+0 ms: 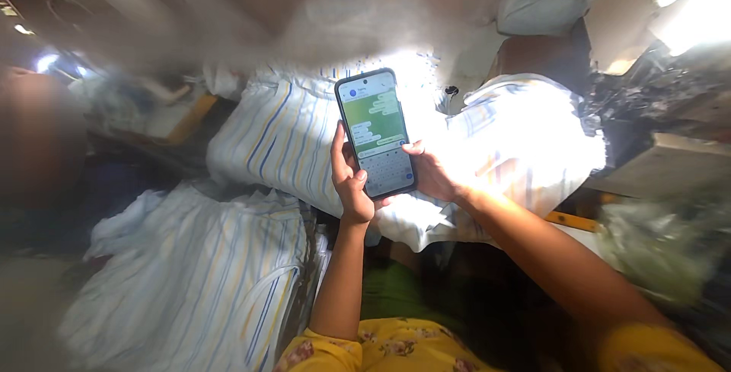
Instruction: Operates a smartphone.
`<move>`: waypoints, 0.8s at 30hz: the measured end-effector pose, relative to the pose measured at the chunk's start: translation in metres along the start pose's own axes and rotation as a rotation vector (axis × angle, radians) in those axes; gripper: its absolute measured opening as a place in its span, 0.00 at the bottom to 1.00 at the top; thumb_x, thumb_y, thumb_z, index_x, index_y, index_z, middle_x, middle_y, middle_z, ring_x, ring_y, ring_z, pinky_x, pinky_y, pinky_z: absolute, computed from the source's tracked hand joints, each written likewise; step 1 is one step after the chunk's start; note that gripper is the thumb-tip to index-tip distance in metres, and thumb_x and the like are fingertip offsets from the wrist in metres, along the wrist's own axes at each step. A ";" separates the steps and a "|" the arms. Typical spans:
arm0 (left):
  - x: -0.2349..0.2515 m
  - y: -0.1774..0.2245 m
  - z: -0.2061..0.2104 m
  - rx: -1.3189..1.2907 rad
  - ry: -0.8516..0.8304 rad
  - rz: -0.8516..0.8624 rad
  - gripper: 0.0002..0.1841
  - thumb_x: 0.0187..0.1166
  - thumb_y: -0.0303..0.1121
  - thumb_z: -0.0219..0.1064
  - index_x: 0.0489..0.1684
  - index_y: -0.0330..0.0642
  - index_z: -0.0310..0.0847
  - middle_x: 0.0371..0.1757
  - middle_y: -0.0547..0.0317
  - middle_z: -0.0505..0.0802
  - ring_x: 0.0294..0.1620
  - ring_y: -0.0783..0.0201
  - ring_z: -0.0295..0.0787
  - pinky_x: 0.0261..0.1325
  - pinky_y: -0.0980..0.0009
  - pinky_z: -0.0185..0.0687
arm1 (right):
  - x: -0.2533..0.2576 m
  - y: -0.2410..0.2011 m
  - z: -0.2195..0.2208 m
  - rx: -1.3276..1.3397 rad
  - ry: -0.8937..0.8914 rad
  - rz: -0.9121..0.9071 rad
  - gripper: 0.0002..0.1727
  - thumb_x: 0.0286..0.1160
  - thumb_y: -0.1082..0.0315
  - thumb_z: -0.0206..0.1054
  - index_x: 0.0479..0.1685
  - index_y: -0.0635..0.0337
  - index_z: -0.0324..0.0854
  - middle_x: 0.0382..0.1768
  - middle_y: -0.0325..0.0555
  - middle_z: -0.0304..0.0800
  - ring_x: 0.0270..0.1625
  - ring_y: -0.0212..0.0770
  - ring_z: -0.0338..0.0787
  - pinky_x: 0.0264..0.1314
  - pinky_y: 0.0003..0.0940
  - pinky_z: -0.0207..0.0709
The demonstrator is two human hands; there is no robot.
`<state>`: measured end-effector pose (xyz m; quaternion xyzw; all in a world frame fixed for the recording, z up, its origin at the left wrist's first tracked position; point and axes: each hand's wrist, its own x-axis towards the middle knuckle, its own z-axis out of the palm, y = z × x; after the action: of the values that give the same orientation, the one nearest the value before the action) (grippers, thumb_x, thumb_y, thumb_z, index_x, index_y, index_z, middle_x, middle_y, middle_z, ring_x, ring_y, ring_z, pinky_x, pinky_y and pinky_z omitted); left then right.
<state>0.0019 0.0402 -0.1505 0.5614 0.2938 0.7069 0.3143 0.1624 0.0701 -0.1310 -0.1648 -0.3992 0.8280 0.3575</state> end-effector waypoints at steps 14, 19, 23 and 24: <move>-0.001 -0.001 -0.001 -0.036 -0.011 -0.007 0.42 0.78 0.57 0.62 0.91 0.48 0.51 0.72 0.75 0.82 0.69 0.75 0.82 0.71 0.70 0.81 | 0.000 0.002 -0.002 -0.012 -0.019 -0.015 0.18 0.79 0.53 0.55 0.63 0.45 0.76 0.50 0.41 0.95 0.50 0.40 0.97 0.44 0.40 0.93; -0.001 0.000 0.000 -0.027 -0.011 -0.013 0.41 0.79 0.55 0.61 0.91 0.47 0.50 0.72 0.75 0.81 0.70 0.75 0.81 0.71 0.70 0.81 | 0.000 0.002 -0.002 -0.012 -0.015 -0.008 0.17 0.80 0.54 0.53 0.63 0.44 0.75 0.50 0.40 0.95 0.50 0.39 0.97 0.44 0.38 0.93; 0.000 -0.001 -0.001 -0.034 -0.010 -0.005 0.42 0.78 0.58 0.62 0.90 0.50 0.52 0.73 0.75 0.81 0.69 0.75 0.82 0.70 0.70 0.82 | 0.001 0.002 -0.002 -0.013 -0.014 -0.011 0.19 0.81 0.56 0.51 0.66 0.46 0.75 0.52 0.43 0.95 0.51 0.42 0.96 0.43 0.41 0.93; 0.000 -0.001 -0.001 -0.033 -0.010 -0.004 0.42 0.78 0.57 0.62 0.90 0.49 0.52 0.73 0.75 0.82 0.69 0.75 0.82 0.70 0.70 0.82 | 0.000 0.001 -0.002 -0.014 -0.015 -0.010 0.19 0.81 0.56 0.51 0.66 0.47 0.74 0.53 0.43 0.95 0.51 0.43 0.96 0.43 0.41 0.93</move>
<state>0.0014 0.0407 -0.1517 0.5590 0.2815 0.7084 0.3263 0.1626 0.0710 -0.1331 -0.1590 -0.4086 0.8247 0.3572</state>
